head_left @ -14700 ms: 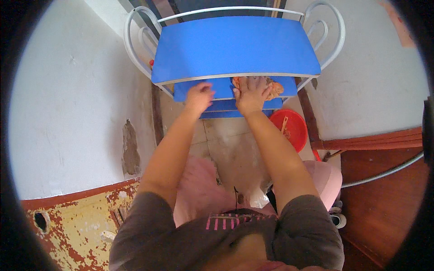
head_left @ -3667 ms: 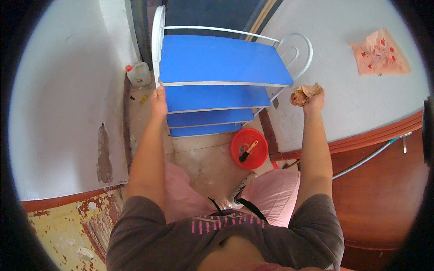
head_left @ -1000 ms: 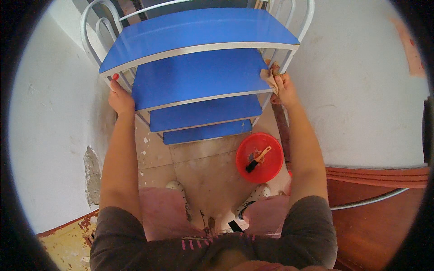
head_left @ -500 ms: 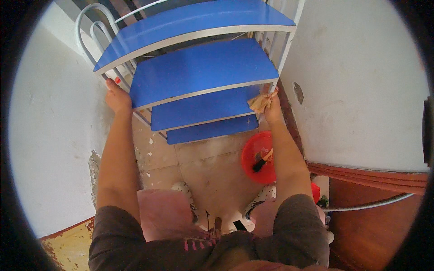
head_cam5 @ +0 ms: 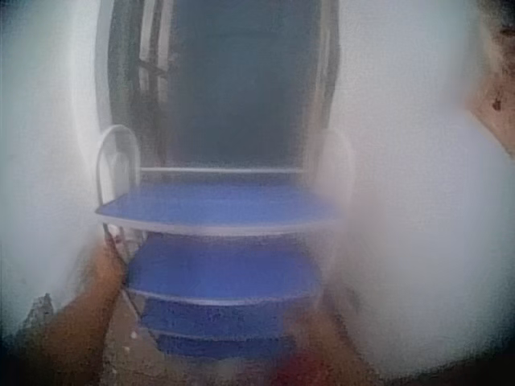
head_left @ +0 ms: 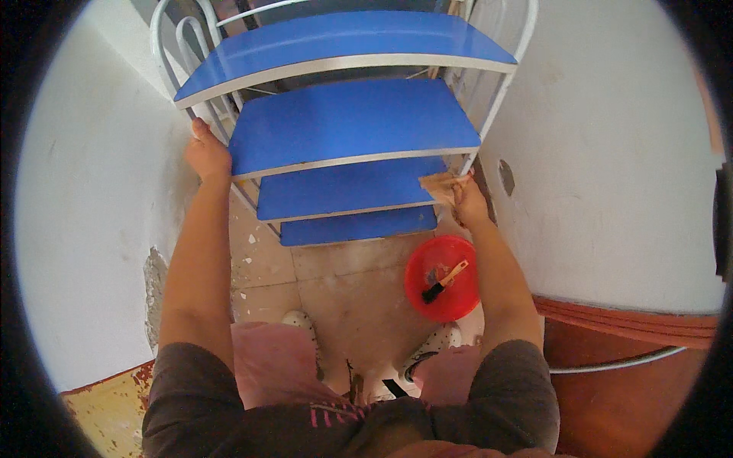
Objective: The person carries a red basin with cleaning supplies into a tiled room and wipes the surfaces of a blue metal shoe rack with a cloth. They repeatedly dip the cloth into the basin and wipe each shelf and the metal frame.
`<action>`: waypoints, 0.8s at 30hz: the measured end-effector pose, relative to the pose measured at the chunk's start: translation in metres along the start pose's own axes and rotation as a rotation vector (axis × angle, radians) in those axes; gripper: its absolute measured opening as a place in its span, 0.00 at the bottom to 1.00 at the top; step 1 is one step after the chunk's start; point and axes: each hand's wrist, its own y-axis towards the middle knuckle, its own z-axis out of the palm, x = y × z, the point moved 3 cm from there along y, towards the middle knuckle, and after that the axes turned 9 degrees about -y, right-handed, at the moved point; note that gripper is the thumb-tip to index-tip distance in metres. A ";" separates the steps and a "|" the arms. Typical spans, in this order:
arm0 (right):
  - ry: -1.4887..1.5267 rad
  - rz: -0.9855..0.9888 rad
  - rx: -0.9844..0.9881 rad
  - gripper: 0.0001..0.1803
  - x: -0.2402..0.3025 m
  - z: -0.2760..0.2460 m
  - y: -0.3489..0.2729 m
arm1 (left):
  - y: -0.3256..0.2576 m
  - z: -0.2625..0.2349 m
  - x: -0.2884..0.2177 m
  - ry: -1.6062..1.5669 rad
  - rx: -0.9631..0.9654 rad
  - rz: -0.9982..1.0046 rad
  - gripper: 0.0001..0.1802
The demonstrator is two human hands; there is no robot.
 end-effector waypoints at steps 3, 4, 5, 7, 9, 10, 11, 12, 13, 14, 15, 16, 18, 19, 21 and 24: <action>0.095 -0.010 0.011 0.19 -0.015 -0.027 0.011 | 0.003 -0.002 0.005 -0.004 -0.010 0.039 0.37; 0.497 0.108 -0.022 0.21 -0.015 -0.044 0.026 | 0.001 0.001 0.007 0.003 -0.013 0.059 0.36; 0.734 0.208 -0.025 0.22 0.001 -0.065 0.051 | 0.000 0.000 0.008 -0.014 -0.023 0.051 0.36; 1.040 0.396 -0.047 0.24 0.041 -0.108 0.103 | -0.001 -0.005 0.008 -0.038 -0.029 0.024 0.36; 1.153 0.266 -0.061 0.17 0.041 -0.128 0.159 | -0.004 0.000 0.003 -0.071 0.008 -0.027 0.37; 1.149 0.283 0.016 0.18 0.047 -0.130 0.178 | -0.004 -0.001 0.003 -0.081 0.022 -0.060 0.37; 1.145 0.295 0.092 0.19 0.056 -0.131 0.197 | 0.000 0.000 0.008 -0.114 0.007 -0.053 0.38; 1.140 0.307 0.169 0.21 0.062 -0.132 0.208 | 0.004 0.001 0.016 -0.146 -0.007 -0.047 0.38; 1.137 0.298 0.254 0.22 0.063 -0.132 0.211 | 0.002 0.003 0.009 -0.180 -0.017 -0.041 0.38; 1.132 0.289 0.339 0.24 0.064 -0.132 0.214 | -0.001 0.003 0.004 -0.160 -0.013 -0.054 0.39; 1.125 0.281 0.423 0.25 0.065 -0.132 0.216 | -0.006 0.002 -0.001 -0.141 -0.008 -0.067 0.39; 1.149 0.266 0.415 0.26 0.065 -0.128 0.218 | -0.012 -0.001 -0.008 -0.114 -0.007 -0.080 0.39; 1.195 0.239 0.393 0.27 0.066 -0.115 0.220 | -0.010 0.001 -0.006 -0.167 -0.052 -0.056 0.39; 1.227 0.224 0.380 0.28 0.067 -0.104 0.220 | -0.008 -0.001 -0.004 -0.189 -0.076 -0.037 0.40; 1.164 0.197 0.359 0.29 0.065 -0.087 0.214 | -0.007 -0.005 0.004 -0.146 -0.075 0.017 0.41; 0.626 0.160 0.341 0.32 0.050 -0.070 0.192 | -0.005 -0.003 0.002 -0.130 -0.072 0.025 0.42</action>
